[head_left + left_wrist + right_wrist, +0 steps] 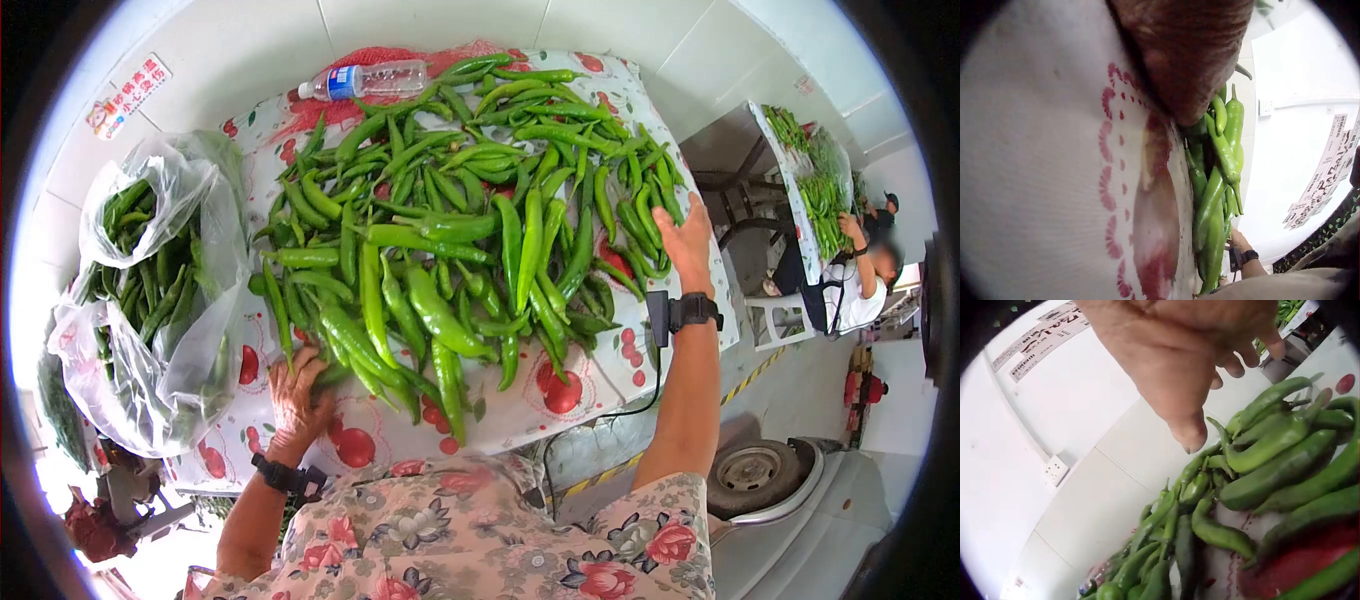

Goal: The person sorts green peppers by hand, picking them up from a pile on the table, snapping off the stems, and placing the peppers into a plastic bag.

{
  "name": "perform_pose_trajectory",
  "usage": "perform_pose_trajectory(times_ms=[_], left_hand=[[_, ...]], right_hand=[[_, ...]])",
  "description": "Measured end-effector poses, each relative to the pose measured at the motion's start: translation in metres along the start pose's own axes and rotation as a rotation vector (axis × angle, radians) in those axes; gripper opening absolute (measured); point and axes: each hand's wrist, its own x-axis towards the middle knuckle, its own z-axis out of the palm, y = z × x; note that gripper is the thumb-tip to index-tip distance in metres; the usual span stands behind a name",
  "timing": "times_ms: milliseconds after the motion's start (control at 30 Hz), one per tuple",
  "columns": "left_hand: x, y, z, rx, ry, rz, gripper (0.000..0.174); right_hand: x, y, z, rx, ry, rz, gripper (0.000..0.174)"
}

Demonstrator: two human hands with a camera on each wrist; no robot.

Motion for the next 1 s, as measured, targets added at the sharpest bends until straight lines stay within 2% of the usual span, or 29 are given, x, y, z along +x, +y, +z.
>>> perform_pose_trajectory(times_ms=[133, 233, 267, 367, 467, 567, 600, 700, 733, 833, 1000], left_hand=[[-0.002, -0.001, 0.002, 0.005, -0.006, -0.026, 0.045], [-0.001, 0.001, -0.001, 0.004, -0.033, -0.045, 0.045], [-0.001, 0.001, -0.001, 0.010, -0.030, -0.042, 0.045], [0.000, 0.001, 0.000, 0.025, -0.023, -0.034, 0.044], [-0.001, 0.000, 0.001, 0.020, -0.020, -0.034, 0.044], [0.001, 0.002, -0.001, 0.028, -0.026, -0.017, 0.043], [0.001, 0.002, -0.002, 0.025, -0.023, -0.018, 0.043], [0.001, 0.003, -0.002, 0.018, -0.019, -0.016, 0.044], [0.002, 0.003, -0.001, 0.019, -0.018, -0.015, 0.043], [0.002, 0.003, -0.001, 0.003, -0.005, -0.003, 0.043], [0.000, -0.001, 0.003, 0.009, 0.043, 0.043, 0.043]], right_hand=[[0.022, 0.006, 0.022, -0.186, -0.120, 0.140, 0.088], [0.028, 0.004, 0.026, -0.181, -0.248, 0.162, 0.090], [0.030, 0.003, 0.025, -0.139, -0.239, 0.200, 0.090], [0.030, -0.011, 0.019, -0.267, -0.219, 0.181, 0.084], [0.027, -0.011, 0.014, -0.230, -0.266, 0.142, 0.072], [0.017, 0.023, 0.041, -0.122, -0.113, -0.006, 0.062], [0.009, 0.011, 0.035, -0.042, -0.098, 0.018, 0.052], [-0.001, 0.002, 0.029, 0.006, -0.142, -0.033, 0.042], [-0.005, 0.000, 0.032, 0.006, -0.081, -0.099, 0.031], [-0.028, -0.014, 0.035, -0.096, -0.047, -0.258, 0.028], [-0.064, -0.037, 0.031, 0.016, -0.071, -0.367, 0.025]])
